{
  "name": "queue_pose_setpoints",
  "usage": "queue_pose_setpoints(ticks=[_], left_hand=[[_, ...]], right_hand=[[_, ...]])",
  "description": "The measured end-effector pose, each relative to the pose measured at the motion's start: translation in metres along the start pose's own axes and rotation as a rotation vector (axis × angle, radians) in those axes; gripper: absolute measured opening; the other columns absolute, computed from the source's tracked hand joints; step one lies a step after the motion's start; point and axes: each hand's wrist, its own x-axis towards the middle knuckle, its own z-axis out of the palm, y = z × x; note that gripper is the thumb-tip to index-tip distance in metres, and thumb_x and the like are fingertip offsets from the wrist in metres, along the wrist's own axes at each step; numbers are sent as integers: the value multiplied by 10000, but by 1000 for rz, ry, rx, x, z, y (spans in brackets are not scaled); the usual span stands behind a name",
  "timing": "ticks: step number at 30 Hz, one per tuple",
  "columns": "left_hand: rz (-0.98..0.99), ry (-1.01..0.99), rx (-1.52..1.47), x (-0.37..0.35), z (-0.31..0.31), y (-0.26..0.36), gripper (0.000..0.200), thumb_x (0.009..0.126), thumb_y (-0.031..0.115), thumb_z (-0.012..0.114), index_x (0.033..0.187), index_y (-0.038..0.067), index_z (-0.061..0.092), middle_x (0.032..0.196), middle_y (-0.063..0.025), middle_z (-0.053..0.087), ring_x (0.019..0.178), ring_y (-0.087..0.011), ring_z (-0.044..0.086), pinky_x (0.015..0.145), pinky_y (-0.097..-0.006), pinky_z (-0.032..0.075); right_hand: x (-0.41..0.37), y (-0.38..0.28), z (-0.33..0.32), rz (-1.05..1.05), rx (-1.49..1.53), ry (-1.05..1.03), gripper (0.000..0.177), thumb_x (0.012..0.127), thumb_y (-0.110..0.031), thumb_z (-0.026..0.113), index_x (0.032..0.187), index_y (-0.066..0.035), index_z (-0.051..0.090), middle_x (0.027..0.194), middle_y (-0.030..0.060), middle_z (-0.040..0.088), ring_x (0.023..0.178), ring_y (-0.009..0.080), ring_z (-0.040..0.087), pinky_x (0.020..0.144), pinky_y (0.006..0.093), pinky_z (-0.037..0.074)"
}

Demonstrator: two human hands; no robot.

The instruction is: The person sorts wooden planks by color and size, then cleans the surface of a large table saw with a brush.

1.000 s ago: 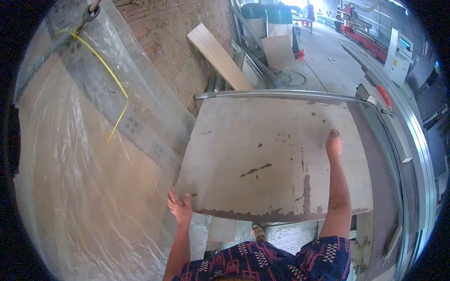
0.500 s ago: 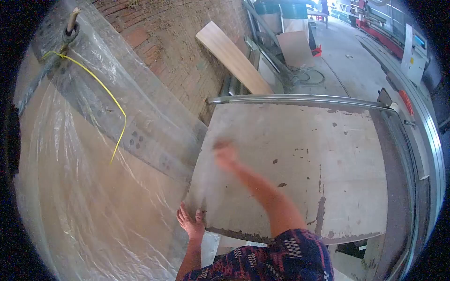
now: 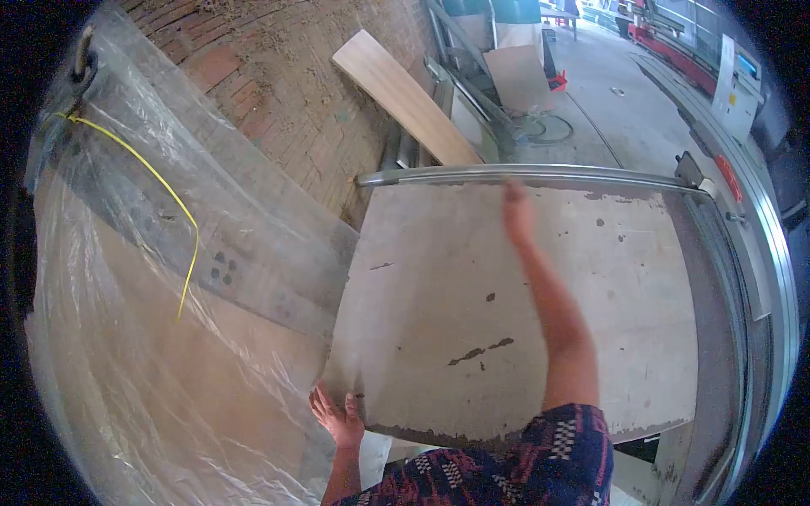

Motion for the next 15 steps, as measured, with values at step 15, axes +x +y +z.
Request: queue_pose_setpoints(ticks=[15], left_hand=[[18, 0, 1, 7, -8, 11, 683, 818, 442, 540, 1325, 35, 331, 1257, -231, 398, 1188, -450, 309, 980, -540, 240]], right_hand=[[10, 24, 176, -162, -748, -318, 383, 821, -252, 453, 1175, -140, 548, 1311, 54, 449, 1268, 246, 329, 1014, 503, 221]])
